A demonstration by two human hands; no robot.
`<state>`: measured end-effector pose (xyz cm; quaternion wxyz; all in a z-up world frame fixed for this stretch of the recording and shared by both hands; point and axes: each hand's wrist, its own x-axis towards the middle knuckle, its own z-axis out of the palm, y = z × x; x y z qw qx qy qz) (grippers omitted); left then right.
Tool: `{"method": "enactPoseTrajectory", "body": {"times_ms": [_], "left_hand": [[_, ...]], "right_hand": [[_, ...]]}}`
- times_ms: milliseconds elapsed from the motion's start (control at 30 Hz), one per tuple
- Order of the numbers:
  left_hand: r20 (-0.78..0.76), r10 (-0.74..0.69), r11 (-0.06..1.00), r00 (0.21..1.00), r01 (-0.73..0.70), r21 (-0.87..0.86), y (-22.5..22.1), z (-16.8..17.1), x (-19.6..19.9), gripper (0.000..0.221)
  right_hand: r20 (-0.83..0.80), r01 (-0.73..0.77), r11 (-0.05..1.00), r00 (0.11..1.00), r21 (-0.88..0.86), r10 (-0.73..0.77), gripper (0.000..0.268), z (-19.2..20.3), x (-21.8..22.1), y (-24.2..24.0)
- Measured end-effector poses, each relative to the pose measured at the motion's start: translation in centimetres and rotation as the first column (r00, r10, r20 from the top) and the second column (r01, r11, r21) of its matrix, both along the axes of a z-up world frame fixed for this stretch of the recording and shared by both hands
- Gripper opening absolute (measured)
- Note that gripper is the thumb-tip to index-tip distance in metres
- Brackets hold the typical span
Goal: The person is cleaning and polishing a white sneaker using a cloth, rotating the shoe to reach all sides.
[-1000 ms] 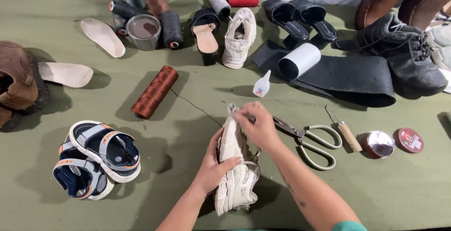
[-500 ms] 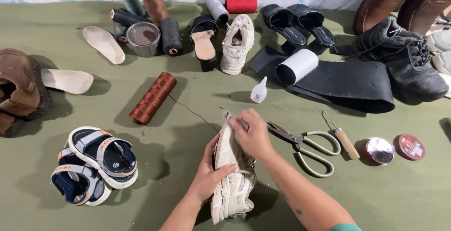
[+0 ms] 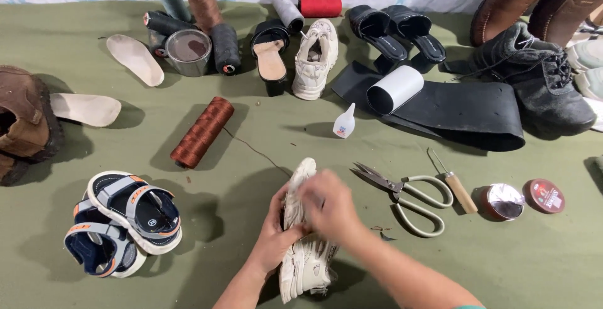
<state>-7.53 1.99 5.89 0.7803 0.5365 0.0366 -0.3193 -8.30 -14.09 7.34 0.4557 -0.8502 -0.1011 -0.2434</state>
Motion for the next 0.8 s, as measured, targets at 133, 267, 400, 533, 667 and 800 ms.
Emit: {"method": "enactPoseTrajectory", "body": {"times_ms": [133, 267, 400, 533, 667, 800], "left_hand": [[-0.020, -0.030, 0.999, 0.999, 0.030, 0.034, -0.2, 1.5, 0.2, 0.086], [-0.053, -0.010, 1.000, 0.999, 0.011, 0.023, -0.1, 2.6, 0.0, 0.095], [-0.076, 0.018, 0.999, 0.997, -0.021, -0.042, -0.1, 0.8, -0.1, 0.091], [0.038, -0.078, 0.996, 0.996, 0.080, -0.041, 0.4, 0.1, 0.1, 0.086], [-0.031, -0.043, 0.999, 0.999, 0.044, 0.031, 0.2, 2.5, -0.1, 0.084], [-0.029, -0.052, 0.998, 0.998, 0.053, 0.019, 0.5, 3.2, -0.3, 0.098]], "right_hand": [[-0.134, -0.066, 0.998, 0.989, -0.009, 0.064, 0.012, -0.8, 1.1, -0.8], [-0.250, 0.155, 0.988, 0.956, -0.010, -0.152, 0.010, 0.0, 4.3, -1.5], [-0.083, 0.043, 0.999, 0.996, -0.016, -0.044, 0.015, 0.2, 1.0, 0.0], [-0.022, -0.069, 0.994, 0.997, -0.083, 0.068, 0.006, -0.5, -1.3, 0.9], [-0.151, 0.070, 0.993, 0.985, -0.092, -0.083, 0.009, -1.2, 3.2, -1.0], [-0.306, 0.206, 0.977, 0.928, -0.048, -0.211, 0.031, -0.6, 3.0, -0.2]]}}
